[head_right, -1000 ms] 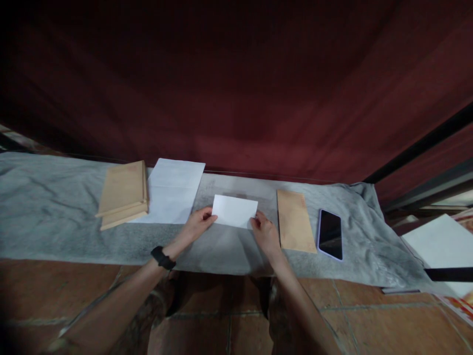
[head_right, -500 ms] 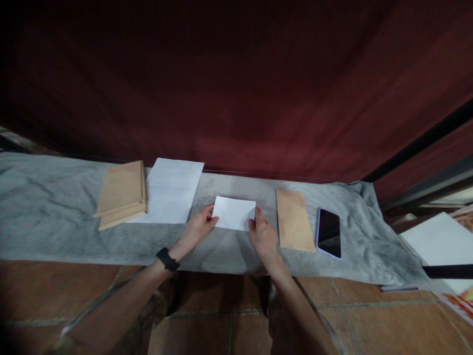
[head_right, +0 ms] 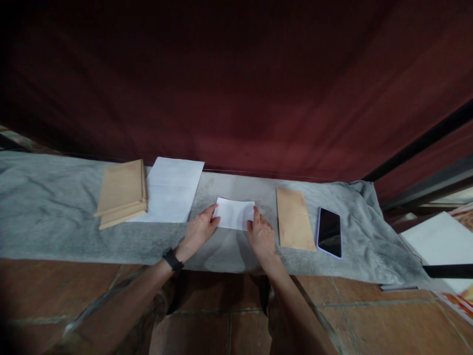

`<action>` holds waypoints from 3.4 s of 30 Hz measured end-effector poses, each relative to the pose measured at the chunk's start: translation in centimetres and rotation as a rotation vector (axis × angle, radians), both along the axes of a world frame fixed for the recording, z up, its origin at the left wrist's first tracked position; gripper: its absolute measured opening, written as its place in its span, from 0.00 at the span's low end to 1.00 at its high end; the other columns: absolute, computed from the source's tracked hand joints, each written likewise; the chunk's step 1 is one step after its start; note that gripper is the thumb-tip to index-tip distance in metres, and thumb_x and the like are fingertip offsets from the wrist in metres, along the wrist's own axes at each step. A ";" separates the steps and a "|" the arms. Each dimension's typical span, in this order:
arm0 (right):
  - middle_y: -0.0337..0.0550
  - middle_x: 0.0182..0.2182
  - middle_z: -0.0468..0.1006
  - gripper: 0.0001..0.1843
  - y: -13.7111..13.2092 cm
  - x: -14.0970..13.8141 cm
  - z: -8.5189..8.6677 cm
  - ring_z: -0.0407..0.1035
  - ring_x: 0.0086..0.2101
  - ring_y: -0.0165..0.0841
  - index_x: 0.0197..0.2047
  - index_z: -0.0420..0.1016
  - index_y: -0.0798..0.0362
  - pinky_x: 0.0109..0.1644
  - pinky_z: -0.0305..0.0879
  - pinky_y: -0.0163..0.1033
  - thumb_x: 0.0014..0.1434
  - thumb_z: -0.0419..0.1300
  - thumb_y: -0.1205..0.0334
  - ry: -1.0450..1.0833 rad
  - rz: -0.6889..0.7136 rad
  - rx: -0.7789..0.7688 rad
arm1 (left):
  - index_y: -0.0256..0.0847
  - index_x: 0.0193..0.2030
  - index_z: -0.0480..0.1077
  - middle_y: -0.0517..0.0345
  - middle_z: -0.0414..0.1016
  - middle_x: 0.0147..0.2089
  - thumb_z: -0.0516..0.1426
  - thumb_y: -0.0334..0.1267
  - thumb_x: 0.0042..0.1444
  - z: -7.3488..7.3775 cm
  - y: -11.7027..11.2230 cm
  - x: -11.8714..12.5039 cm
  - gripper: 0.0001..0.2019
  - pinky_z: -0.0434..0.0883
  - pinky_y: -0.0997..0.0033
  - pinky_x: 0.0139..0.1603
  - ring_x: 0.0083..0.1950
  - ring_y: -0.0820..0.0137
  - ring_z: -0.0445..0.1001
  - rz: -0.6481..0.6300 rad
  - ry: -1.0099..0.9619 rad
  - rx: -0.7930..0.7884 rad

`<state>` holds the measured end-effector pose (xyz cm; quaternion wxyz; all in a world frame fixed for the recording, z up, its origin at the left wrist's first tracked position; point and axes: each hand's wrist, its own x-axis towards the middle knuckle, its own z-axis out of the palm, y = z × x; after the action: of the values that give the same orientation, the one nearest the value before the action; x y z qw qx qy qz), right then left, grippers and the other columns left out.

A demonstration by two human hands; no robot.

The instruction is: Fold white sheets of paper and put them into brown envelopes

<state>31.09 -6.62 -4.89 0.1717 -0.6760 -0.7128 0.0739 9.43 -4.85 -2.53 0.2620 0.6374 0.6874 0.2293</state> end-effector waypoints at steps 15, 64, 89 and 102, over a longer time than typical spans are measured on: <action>0.51 0.51 0.79 0.22 -0.4 -1.0 1.1 0.76 0.44 0.39 0.65 0.64 0.54 0.48 0.67 0.40 0.71 0.50 0.61 -0.199 -0.046 -0.085 | 0.42 0.62 0.68 0.49 0.77 0.55 0.52 0.36 0.68 1.0 -0.8 0.6 0.18 0.73 0.65 0.50 0.51 0.61 0.79 -0.133 0.392 0.050; 0.63 0.71 0.55 0.39 -3.2 -2.4 -2.3 0.51 0.69 0.48 0.73 0.51 0.68 0.71 0.48 0.56 0.72 0.43 0.45 -0.165 0.148 0.170 | 0.28 0.75 0.45 0.36 0.51 0.75 0.45 0.47 0.70 -3.4 -3.7 1.8 0.34 0.49 0.48 0.75 0.78 0.57 0.45 -0.298 0.527 0.356; 0.63 0.68 0.61 0.31 -3.2 -2.3 -1.7 0.58 0.66 0.51 0.71 0.58 0.65 0.69 0.50 0.60 0.73 0.44 0.54 -0.146 0.039 0.165 | 0.33 0.73 0.52 0.45 0.51 0.76 0.43 0.41 0.71 -2.0 -2.5 2.9 0.27 0.46 0.50 0.77 0.78 0.61 0.44 -0.504 0.476 0.408; 0.62 0.62 0.70 0.28 -2.0 -2.3 -0.4 0.62 0.64 0.55 0.63 0.71 0.65 0.70 0.43 0.64 0.70 0.43 0.59 -0.171 0.012 0.117 | 0.34 0.73 0.53 0.47 0.51 0.76 0.40 0.43 0.72 -3.5 -1.5 4.2 0.27 0.46 0.54 0.77 0.77 0.64 0.47 -0.489 0.451 0.331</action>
<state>28.79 -8.59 -5.28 0.1488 -0.6642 -0.7321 -0.0249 13.62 -6.32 -6.00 0.0441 0.8509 0.5091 0.1217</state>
